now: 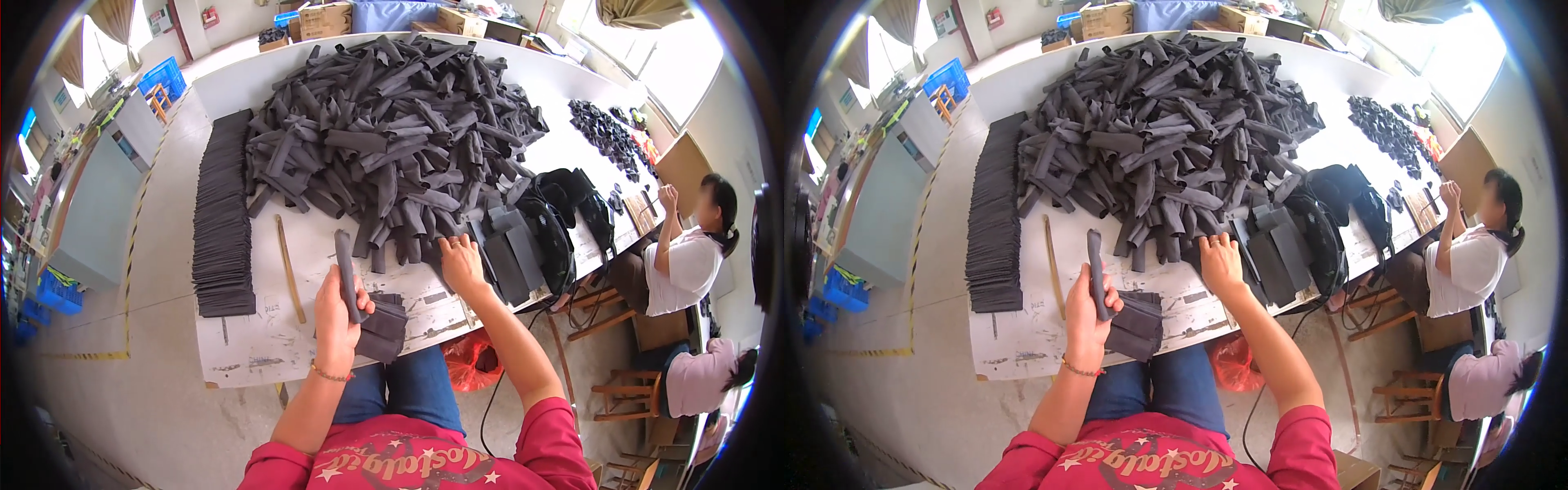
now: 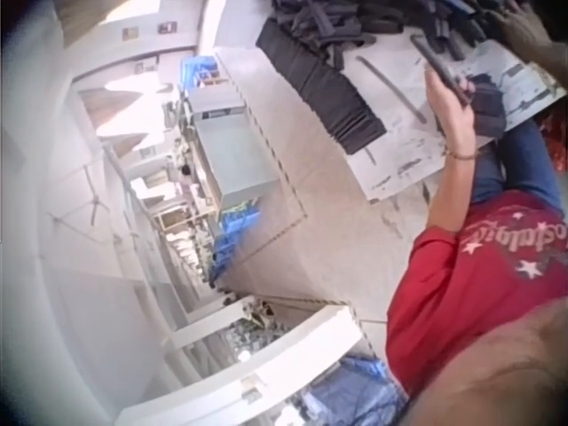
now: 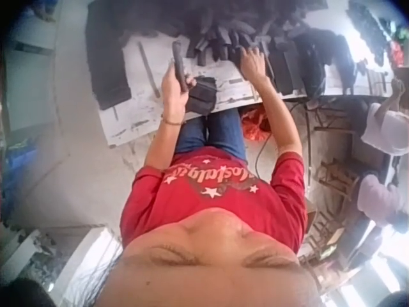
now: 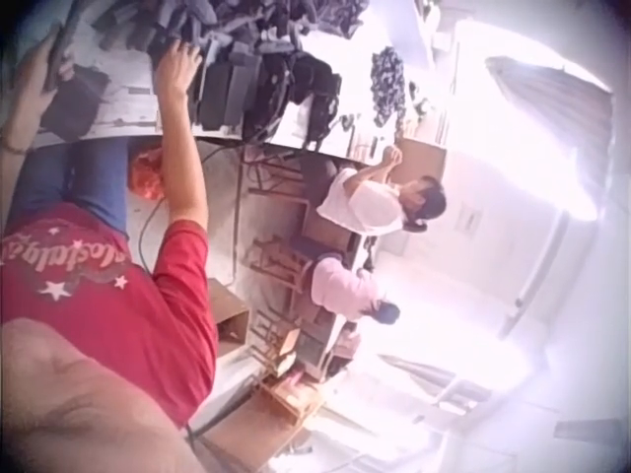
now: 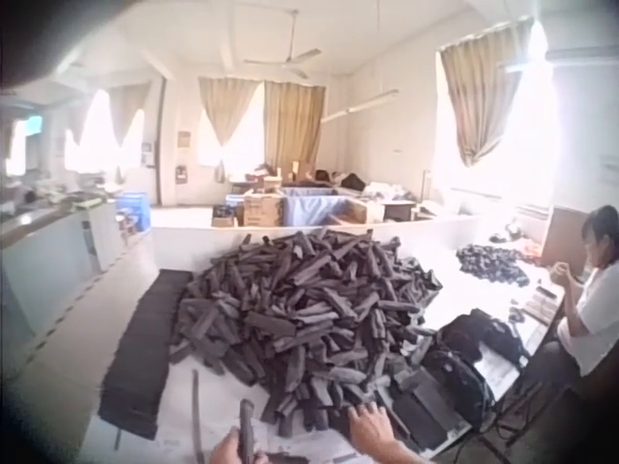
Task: Insert rectangular grey foam padding into black fabric sleeves at a manufacturing workbench.
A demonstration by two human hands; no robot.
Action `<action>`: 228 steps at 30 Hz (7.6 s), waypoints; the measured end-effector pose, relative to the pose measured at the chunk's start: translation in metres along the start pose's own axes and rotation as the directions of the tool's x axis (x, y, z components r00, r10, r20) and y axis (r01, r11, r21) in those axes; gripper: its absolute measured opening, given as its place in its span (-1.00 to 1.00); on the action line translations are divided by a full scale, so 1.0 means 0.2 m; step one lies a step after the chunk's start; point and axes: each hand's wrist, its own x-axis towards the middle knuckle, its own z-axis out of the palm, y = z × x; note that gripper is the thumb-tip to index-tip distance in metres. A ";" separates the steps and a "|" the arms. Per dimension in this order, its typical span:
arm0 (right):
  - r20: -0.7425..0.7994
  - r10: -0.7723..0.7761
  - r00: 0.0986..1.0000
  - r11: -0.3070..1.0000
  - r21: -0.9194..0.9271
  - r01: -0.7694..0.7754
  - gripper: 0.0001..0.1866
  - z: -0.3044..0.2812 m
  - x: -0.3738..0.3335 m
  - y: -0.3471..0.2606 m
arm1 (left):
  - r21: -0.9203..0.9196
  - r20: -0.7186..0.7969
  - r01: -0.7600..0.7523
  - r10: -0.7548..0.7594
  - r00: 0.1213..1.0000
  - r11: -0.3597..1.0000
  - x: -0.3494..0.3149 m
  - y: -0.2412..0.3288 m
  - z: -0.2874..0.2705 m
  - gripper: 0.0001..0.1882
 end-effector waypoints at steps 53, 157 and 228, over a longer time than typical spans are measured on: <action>-0.257 0.055 0.965 0.603 0.778 0.173 -0.62 -0.70 -0.45 -0.46 | -0.067 0.079 0.032 -0.027 0.996 0.997 0.00 0.04 -0.09 -0.74; -0.384 -0.171 0.907 0.562 0.718 0.410 -0.79 -0.68 -0.31 -0.64 | -0.353 0.077 -0.317 0.365 0.928 0.880 -0.18 -0.01 0.07 -0.69; 0.033 0.233 0.972 -0.001 0.999 -0.033 -0.63 -0.59 -0.39 -0.70 | 0.019 -0.089 -0.255 0.256 0.963 0.967 -0.19 0.13 -0.24 -0.84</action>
